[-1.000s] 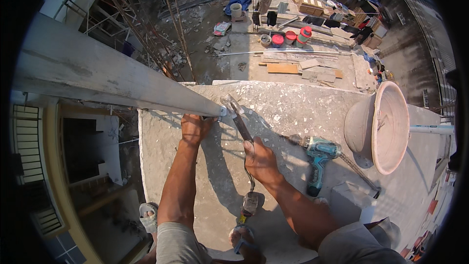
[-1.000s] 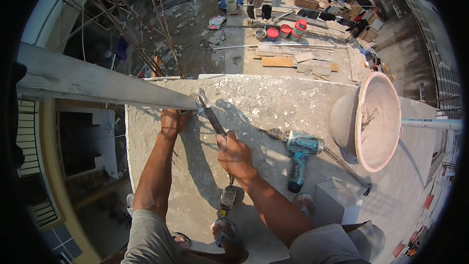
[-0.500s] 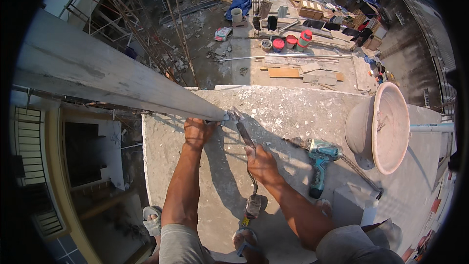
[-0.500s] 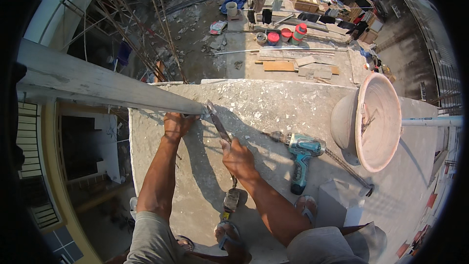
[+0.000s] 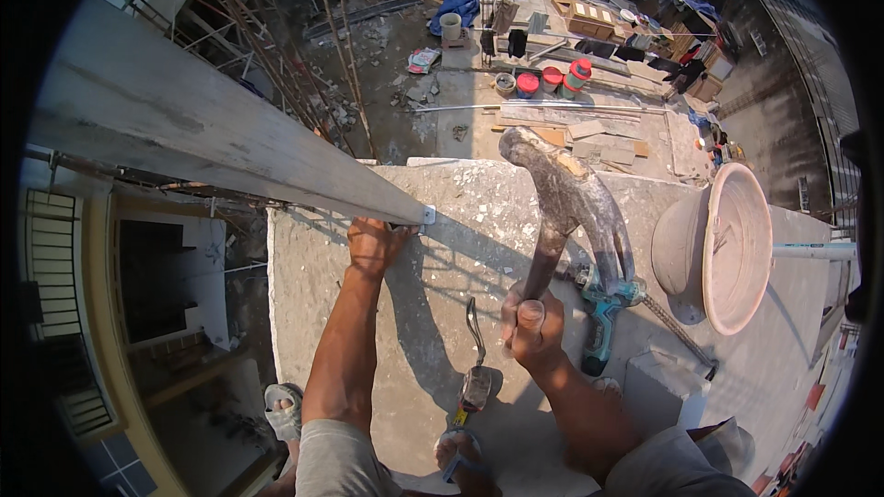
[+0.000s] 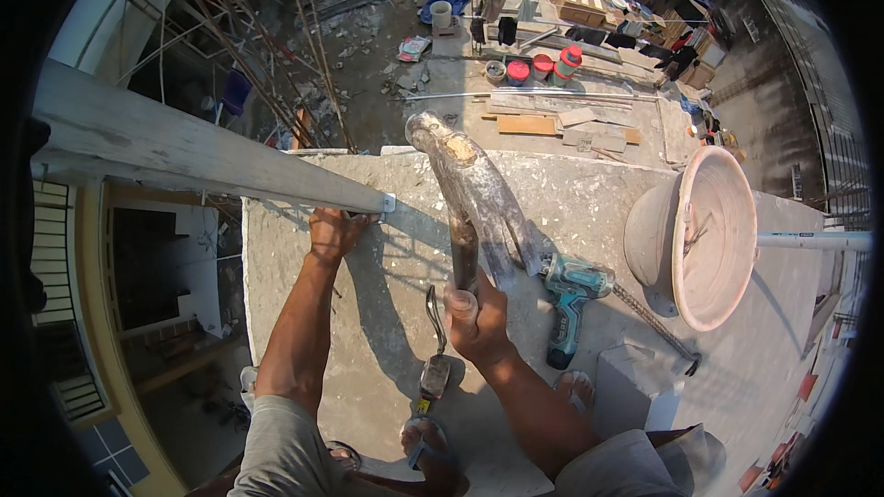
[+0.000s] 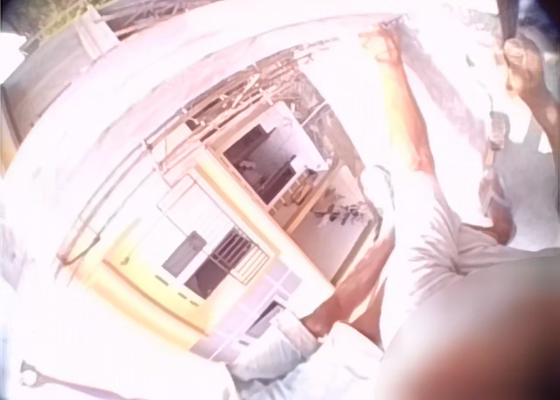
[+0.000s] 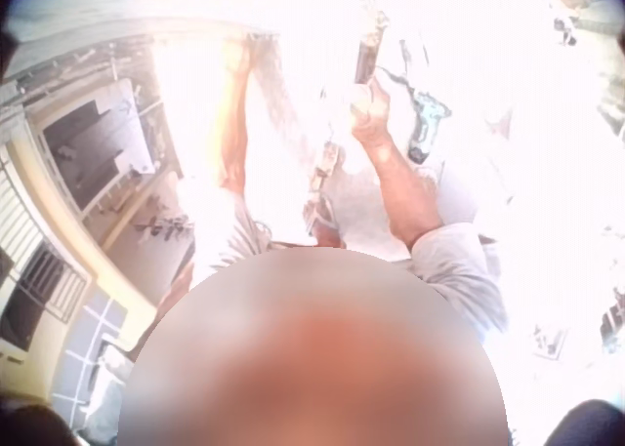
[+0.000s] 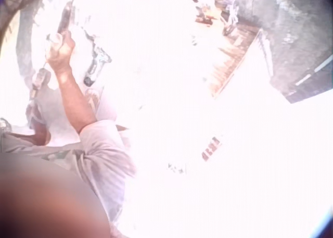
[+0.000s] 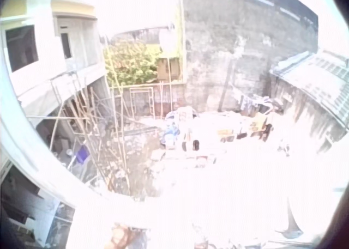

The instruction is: The person secures a long metal frame to a rooftop structure using a hammer and nails, then drills holes into another metal frame with a power drill. The person handles metal frames, nails, a hammer, and a power drill during the task.

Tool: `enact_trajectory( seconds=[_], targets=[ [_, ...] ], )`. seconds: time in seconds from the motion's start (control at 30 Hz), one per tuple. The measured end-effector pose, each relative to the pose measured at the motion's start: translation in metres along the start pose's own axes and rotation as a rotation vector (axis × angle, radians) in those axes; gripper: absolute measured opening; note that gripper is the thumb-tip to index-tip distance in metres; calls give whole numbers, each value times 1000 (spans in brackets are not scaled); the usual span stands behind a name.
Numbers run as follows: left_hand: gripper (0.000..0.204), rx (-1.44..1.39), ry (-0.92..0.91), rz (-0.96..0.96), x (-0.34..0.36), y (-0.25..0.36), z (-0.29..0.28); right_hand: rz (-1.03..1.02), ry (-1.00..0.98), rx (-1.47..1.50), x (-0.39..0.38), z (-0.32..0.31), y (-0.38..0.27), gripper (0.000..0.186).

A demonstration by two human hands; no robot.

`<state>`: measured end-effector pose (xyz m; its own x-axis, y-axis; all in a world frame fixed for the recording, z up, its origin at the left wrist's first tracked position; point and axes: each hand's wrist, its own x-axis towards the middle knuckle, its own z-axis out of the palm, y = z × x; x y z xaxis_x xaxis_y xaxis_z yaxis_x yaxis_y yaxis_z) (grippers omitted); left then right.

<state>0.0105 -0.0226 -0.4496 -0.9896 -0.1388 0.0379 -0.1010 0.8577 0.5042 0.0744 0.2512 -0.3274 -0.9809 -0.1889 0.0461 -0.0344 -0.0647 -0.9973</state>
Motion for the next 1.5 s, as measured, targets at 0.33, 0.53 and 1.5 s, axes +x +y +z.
enact_trajectory(
  seconds=[0.33, 0.53, 1.5],
  targets=[
    [34, 133, -67, -70, 2, -10, 10, 490, -118, -417, -27, 21, 91, 56],
    [33, 54, -21, -37, 1, -1, 3, 349, -34, -88, -8, -8, 21, 55],
    [32, 145, -35, -42, 9, -1, 3, 343, -97, -482, -2, 7, 47, 48]
  ],
)
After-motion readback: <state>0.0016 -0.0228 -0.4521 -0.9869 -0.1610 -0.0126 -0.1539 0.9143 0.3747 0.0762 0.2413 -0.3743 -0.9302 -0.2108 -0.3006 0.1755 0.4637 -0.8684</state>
